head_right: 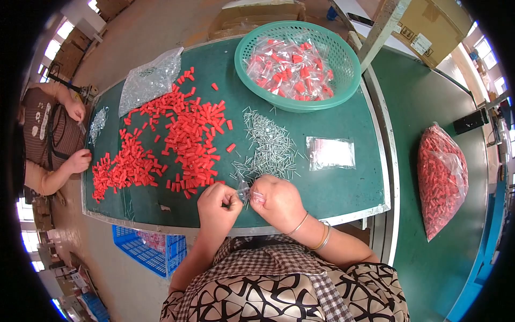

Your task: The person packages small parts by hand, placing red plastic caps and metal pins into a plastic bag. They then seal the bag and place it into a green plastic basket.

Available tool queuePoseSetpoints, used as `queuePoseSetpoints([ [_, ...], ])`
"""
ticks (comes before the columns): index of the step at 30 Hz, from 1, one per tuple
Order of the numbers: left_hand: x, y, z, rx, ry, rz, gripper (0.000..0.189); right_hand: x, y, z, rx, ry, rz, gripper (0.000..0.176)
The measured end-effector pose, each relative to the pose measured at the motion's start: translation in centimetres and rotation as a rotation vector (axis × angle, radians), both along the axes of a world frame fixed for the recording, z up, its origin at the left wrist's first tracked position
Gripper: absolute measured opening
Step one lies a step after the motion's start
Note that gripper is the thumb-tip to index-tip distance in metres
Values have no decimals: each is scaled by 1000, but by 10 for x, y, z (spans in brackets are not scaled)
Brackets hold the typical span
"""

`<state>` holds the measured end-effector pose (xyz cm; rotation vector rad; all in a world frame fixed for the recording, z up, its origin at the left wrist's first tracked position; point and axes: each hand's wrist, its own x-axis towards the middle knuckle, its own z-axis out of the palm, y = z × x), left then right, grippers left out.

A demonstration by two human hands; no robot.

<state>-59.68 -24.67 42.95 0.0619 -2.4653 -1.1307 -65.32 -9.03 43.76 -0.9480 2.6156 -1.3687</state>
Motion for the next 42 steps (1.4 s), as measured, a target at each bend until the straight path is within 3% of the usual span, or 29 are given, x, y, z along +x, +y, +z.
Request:
queuePoseSetpoints([
  [3, 0, 0, 2, 28, 6, -30, 17, -1, 0, 3, -34, -9, 10, 9],
  [6, 1, 14, 9, 354, -129, 21, 23, 3, -2, 5, -26, -8, 4, 10],
  [15, 0, 5, -2, -58, -45, 27, 31, 5, 0, 10, 68, 60, 24, 12],
  [18, 2, 7, 2, 419, -223, 25, 39, 3, 0, 8, 49, 85, 34, 18],
  [21, 2, -2, 4, 755, -282, 1, 47, 0, 5, 16, 43, 32, 89, 39],
  [23, 3, -2, 7, 792, -271, -47, 50, -2, 10, 26, 123, -71, 191, 56],
  [26, 4, 1, 12, 820, -288, -85, 53, 0, 6, 21, 189, -90, 235, 67],
  [32, 6, 2, 15, 846, -326, -125, 55, 1, 3, 0, -87, -68, 172, 60],
  [42, 8, 1, 16, 760, -364, -159, 56, -1, 7, 4, -189, -271, 222, 58],
])
